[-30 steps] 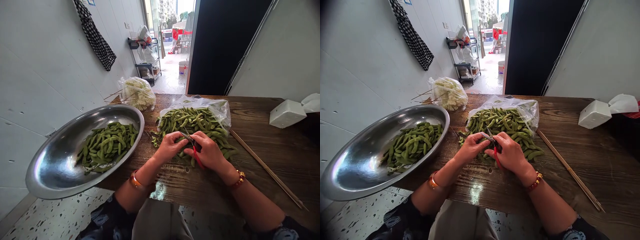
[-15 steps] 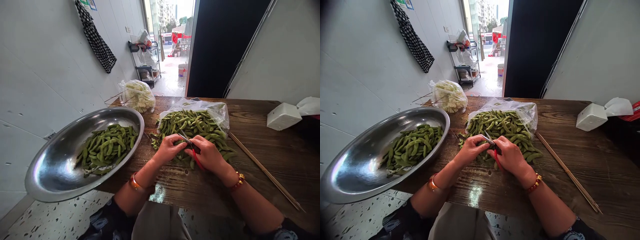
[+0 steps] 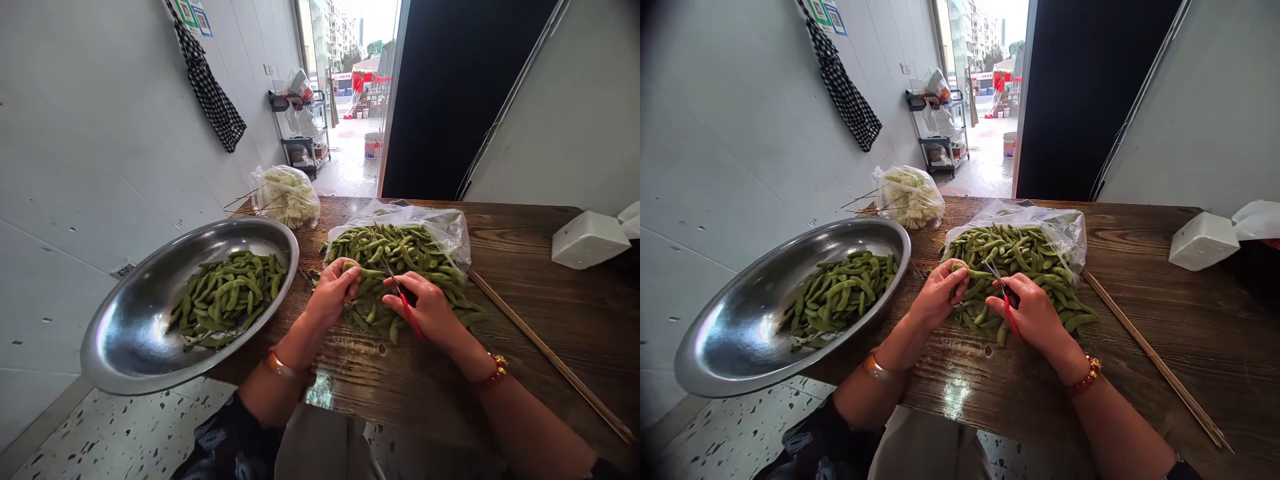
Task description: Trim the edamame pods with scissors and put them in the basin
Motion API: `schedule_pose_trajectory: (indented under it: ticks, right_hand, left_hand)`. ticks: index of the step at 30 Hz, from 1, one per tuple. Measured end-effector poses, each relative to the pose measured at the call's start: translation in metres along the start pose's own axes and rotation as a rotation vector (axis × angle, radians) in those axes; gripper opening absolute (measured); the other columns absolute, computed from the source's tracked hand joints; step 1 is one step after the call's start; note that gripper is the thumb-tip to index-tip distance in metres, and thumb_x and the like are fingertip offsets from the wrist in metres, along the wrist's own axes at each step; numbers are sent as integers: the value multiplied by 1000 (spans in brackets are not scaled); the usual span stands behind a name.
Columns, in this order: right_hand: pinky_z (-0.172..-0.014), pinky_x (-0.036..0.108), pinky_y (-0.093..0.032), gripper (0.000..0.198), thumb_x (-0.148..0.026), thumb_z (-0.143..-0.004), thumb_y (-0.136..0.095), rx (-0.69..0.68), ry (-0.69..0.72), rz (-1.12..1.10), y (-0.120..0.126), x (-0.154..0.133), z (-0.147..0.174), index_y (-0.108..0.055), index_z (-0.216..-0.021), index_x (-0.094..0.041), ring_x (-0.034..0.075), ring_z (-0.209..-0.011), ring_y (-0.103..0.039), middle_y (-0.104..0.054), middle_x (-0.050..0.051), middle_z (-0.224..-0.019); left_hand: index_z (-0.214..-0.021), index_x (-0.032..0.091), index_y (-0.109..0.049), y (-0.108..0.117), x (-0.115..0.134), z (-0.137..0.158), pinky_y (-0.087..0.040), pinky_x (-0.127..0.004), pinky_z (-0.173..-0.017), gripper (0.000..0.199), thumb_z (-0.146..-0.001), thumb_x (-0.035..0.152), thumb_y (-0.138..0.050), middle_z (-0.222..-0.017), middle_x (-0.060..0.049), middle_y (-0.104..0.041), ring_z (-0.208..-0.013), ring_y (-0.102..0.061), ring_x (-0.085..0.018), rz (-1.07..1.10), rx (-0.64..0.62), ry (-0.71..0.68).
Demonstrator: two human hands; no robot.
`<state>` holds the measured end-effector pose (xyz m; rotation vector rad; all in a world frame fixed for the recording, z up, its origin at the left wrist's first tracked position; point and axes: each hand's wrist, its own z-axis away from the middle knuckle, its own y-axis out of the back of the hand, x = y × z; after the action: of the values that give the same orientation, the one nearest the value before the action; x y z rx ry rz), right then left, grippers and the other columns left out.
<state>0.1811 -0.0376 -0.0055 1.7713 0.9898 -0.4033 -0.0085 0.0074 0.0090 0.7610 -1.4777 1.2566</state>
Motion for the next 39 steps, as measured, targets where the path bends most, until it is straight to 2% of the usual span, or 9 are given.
schedule_pose_trajectory:
  ticks: [6, 19, 28, 32, 34, 36, 39]
  right_hand:
    - [-76, 32, -49, 32, -44, -83, -63, -16, 7, -3, -1, -1, 1, -64, -104, -20, 19, -82, -61, -62, 5, -92]
    - [-74, 32, -49, 24, -40, -87, -60, 91, 65, 15, -3, -4, 1, -63, -98, -19, 19, -80, -60, -62, 6, -88]
    - [-73, 33, -50, 21, -39, -87, -59, 1, 62, 50, -6, -6, 2, -64, -95, -20, 20, -79, -62, -64, 6, -85]
    - [-73, 32, -49, 24, -40, -87, -59, 60, 52, 59, -2, -5, 1, -64, -97, -19, 20, -78, -62, -64, 6, -85]
    - [-73, 32, -49, 26, -41, -87, -59, 103, 42, 65, 1, -5, 0, -64, -97, -19, 20, -77, -62, -64, 6, -85]
    - [-72, 32, -49, 27, -43, -87, -58, 121, 39, 66, 3, -5, -1, -64, -98, -19, 20, -76, -61, -64, 6, -84]
    - [-72, 32, -49, 27, -43, -88, -57, 123, 44, 64, 4, -5, -1, -64, -98, -20, 20, -77, -61, -64, 5, -84]
  left_hand:
    - [-80, 16, -50, 0, 2, 0, -21, -14, -36, 28, -71, 31, -71, -64, 4, -54, -43, -38, -2, 108, -5, 9]
    - [-80, 15, -52, -8, 0, 7, -20, -15, -37, 33, -71, 39, -72, -61, 4, -54, -42, -38, -2, 4, -125, 74]
    - [-79, 15, -53, 0, 2, 0, -18, -15, -36, 30, -70, 37, -71, -60, 4, -52, -42, -38, -2, -8, -19, 17]
    - [-72, 16, -48, 7, 6, -4, -29, -17, -38, 25, -71, 35, -64, -66, 2, -56, -47, -47, -5, 82, 85, -60]
    - [-72, 17, -46, 10, 8, -5, -36, -18, -42, 23, -72, 34, -61, -69, 1, -57, -51, -52, -8, 86, 105, -54]
    - [-75, 18, -48, 11, 10, -5, -36, -19, -45, 20, -71, 32, -61, -64, 4, -54, -50, -50, -8, -11, 102, -38]
    - [-74, 17, -56, 11, 9, -3, -32, -20, -49, 17, -71, 31, -63, -57, 5, -48, -50, -42, -7, -399, 86, -120]
